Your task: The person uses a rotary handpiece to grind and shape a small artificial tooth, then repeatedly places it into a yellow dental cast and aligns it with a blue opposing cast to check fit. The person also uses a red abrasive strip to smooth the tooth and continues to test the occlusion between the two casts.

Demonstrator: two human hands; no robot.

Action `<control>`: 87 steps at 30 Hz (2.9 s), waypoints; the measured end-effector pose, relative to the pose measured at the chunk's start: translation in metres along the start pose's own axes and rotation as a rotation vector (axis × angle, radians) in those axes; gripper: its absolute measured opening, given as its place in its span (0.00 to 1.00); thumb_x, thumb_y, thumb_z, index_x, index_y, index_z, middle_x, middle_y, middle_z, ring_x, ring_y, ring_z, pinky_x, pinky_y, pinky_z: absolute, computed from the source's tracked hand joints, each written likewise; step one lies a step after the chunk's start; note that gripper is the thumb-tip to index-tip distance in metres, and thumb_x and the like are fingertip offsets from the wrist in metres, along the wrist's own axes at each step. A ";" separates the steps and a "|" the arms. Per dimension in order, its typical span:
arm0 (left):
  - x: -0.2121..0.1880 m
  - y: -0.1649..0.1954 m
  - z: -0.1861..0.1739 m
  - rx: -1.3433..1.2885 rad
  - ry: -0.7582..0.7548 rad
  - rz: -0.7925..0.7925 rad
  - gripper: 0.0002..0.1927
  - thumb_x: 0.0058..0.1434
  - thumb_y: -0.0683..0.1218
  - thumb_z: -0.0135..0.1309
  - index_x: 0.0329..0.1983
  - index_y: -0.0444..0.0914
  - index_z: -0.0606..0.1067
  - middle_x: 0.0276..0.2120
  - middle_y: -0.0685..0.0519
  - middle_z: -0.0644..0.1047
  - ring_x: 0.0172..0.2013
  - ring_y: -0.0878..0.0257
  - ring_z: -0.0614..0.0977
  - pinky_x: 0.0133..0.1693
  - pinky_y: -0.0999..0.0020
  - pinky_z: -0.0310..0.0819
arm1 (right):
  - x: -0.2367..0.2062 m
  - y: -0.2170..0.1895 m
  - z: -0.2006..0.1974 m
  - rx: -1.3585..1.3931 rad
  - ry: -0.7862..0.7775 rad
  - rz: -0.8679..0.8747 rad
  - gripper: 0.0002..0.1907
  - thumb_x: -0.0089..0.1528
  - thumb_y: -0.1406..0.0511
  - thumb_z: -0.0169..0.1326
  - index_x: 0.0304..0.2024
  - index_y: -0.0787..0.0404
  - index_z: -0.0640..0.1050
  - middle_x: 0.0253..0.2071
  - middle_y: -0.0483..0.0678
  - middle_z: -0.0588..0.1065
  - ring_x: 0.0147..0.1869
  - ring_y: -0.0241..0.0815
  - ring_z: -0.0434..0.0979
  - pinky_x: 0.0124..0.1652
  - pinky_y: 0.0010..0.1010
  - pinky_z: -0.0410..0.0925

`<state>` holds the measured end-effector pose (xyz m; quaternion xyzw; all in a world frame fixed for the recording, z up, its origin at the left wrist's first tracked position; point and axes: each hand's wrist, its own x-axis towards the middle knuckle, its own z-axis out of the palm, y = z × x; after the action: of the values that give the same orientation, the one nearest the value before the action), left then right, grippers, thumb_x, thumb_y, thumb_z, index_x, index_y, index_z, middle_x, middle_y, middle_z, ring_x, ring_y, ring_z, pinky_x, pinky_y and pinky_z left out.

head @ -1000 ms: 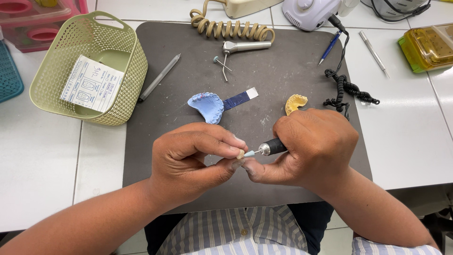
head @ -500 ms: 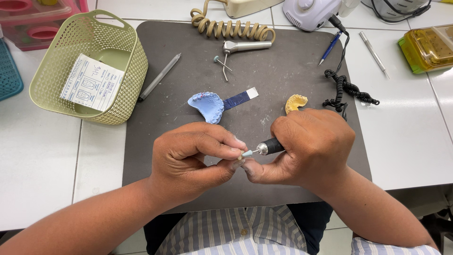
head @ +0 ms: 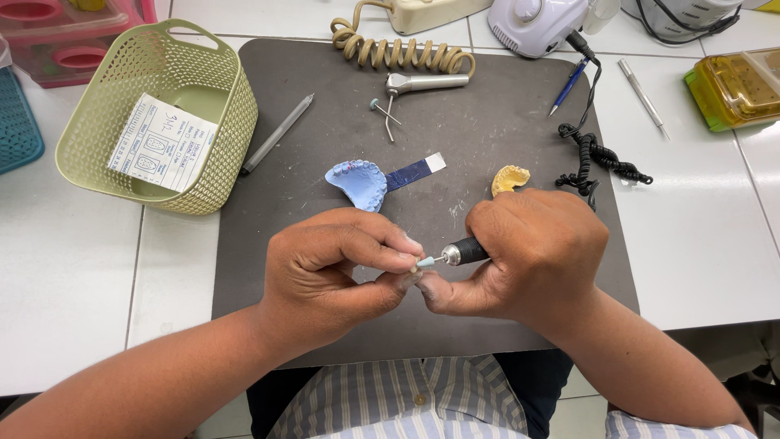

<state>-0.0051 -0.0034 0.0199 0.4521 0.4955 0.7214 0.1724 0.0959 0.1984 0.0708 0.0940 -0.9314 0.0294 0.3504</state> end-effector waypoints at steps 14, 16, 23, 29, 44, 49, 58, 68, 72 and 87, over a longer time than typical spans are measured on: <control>-0.001 -0.002 0.000 0.013 0.019 -0.005 0.09 0.59 0.32 0.64 0.40 0.37 0.80 0.44 0.48 0.82 0.44 0.67 0.85 0.43 0.77 0.86 | 0.001 0.000 0.000 -0.012 -0.013 0.007 0.31 0.52 0.42 0.62 0.14 0.57 0.68 0.11 0.43 0.59 0.15 0.40 0.60 0.19 0.33 0.55; -0.002 -0.003 0.000 -0.009 0.022 -0.009 0.10 0.59 0.32 0.64 0.41 0.37 0.80 0.45 0.47 0.82 0.44 0.67 0.85 0.43 0.77 0.86 | 0.001 0.000 0.000 -0.013 -0.016 0.014 0.31 0.52 0.42 0.62 0.14 0.57 0.68 0.12 0.43 0.59 0.16 0.40 0.61 0.20 0.33 0.55; -0.003 -0.008 0.002 -0.141 0.025 0.001 0.09 0.64 0.33 0.62 0.46 0.34 0.78 0.48 0.45 0.81 0.50 0.62 0.85 0.53 0.69 0.87 | 0.000 0.003 -0.002 0.053 0.004 0.062 0.33 0.50 0.40 0.63 0.15 0.59 0.68 0.13 0.44 0.60 0.17 0.41 0.62 0.20 0.34 0.56; -0.006 -0.006 0.004 -0.200 -0.002 -0.015 0.08 0.68 0.36 0.60 0.49 0.33 0.77 0.49 0.44 0.82 0.51 0.61 0.85 0.56 0.66 0.86 | -0.002 0.004 0.000 0.126 0.017 0.078 0.35 0.50 0.38 0.64 0.16 0.59 0.68 0.14 0.43 0.60 0.17 0.39 0.62 0.20 0.32 0.56; -0.009 -0.005 0.004 -0.241 -0.016 -0.014 0.09 0.67 0.35 0.62 0.49 0.34 0.78 0.45 0.47 0.81 0.44 0.66 0.85 0.51 0.71 0.85 | -0.004 -0.001 0.002 0.139 0.005 0.063 0.34 0.52 0.39 0.62 0.15 0.59 0.69 0.14 0.45 0.62 0.17 0.41 0.63 0.21 0.33 0.56; -0.009 -0.005 0.003 -0.234 -0.021 -0.008 0.10 0.65 0.34 0.62 0.48 0.34 0.78 0.45 0.47 0.81 0.44 0.66 0.85 0.50 0.71 0.85 | -0.004 -0.001 0.001 0.118 0.014 0.035 0.34 0.52 0.39 0.63 0.15 0.59 0.70 0.13 0.45 0.62 0.17 0.42 0.63 0.21 0.33 0.56; -0.009 -0.004 0.004 -0.233 -0.020 -0.024 0.10 0.63 0.33 0.62 0.47 0.34 0.79 0.44 0.47 0.81 0.46 0.65 0.85 0.50 0.71 0.85 | -0.004 0.000 0.003 0.095 0.016 0.018 0.34 0.53 0.39 0.63 0.15 0.58 0.70 0.14 0.44 0.62 0.17 0.41 0.64 0.21 0.33 0.57; -0.009 -0.004 0.004 -0.209 -0.016 -0.037 0.09 0.63 0.34 0.62 0.46 0.34 0.79 0.43 0.47 0.82 0.44 0.65 0.85 0.49 0.72 0.86 | -0.005 0.002 0.004 0.091 0.010 0.001 0.34 0.53 0.38 0.61 0.14 0.58 0.69 0.12 0.43 0.61 0.16 0.39 0.63 0.20 0.32 0.56; -0.009 -0.005 0.004 -0.204 -0.012 -0.024 0.09 0.63 0.34 0.63 0.46 0.34 0.80 0.43 0.47 0.82 0.44 0.65 0.85 0.48 0.72 0.86 | -0.005 0.002 0.003 0.095 0.007 0.001 0.34 0.54 0.38 0.61 0.14 0.57 0.69 0.12 0.42 0.61 0.16 0.38 0.63 0.20 0.32 0.55; -0.008 -0.003 0.003 -0.217 -0.021 -0.044 0.09 0.63 0.34 0.63 0.46 0.33 0.80 0.43 0.47 0.82 0.44 0.66 0.85 0.48 0.72 0.85 | -0.006 0.002 0.004 0.087 0.022 -0.009 0.36 0.54 0.36 0.58 0.14 0.57 0.69 0.12 0.42 0.60 0.16 0.37 0.63 0.20 0.31 0.56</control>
<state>0.0017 -0.0061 0.0138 0.4274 0.4224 0.7621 0.2413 0.0970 0.2006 0.0639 0.1129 -0.9250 0.0693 0.3562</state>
